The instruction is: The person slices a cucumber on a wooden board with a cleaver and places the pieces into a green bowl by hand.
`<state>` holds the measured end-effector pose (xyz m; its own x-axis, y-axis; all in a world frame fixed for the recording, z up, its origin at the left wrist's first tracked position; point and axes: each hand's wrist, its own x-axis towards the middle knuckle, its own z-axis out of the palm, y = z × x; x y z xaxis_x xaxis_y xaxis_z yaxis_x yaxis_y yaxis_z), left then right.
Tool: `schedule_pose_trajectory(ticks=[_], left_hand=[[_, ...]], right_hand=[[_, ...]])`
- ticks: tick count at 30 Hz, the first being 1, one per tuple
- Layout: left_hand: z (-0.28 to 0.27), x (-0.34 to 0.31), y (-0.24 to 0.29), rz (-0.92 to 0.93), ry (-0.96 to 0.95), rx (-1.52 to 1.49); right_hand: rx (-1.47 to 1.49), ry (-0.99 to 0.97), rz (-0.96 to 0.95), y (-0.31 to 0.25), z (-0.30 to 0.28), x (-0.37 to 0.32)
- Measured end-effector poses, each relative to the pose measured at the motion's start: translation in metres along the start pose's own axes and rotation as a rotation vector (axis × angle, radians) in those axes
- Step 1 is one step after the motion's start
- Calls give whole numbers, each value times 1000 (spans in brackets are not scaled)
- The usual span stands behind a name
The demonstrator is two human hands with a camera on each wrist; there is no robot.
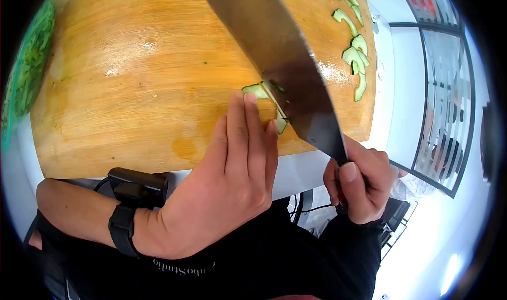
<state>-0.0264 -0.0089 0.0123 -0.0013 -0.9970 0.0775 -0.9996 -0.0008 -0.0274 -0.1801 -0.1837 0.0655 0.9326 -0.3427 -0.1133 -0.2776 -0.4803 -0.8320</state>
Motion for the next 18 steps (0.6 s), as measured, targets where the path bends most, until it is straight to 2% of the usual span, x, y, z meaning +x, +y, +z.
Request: schedule_pose_trajectory(ticks=[3, 9, 13, 16, 18], left_hand=[[-1, 3, -2, 2, -14, 10], [-1, 2, 0, 13, -13, 31], [-1, 0, 0, 20, -3, 34], [-1, 0, 0, 7, -5, 36], [0, 0, 1, 0, -2, 39]], right_hand=[[23, -151, 119, -5, -7, 6], [24, -89, 94, -5, -9, -1], [24, 41, -33, -1, -2, -4], [24, -121, 93, -6, -10, 0], [7, -138, 100, -5, -8, 3]])
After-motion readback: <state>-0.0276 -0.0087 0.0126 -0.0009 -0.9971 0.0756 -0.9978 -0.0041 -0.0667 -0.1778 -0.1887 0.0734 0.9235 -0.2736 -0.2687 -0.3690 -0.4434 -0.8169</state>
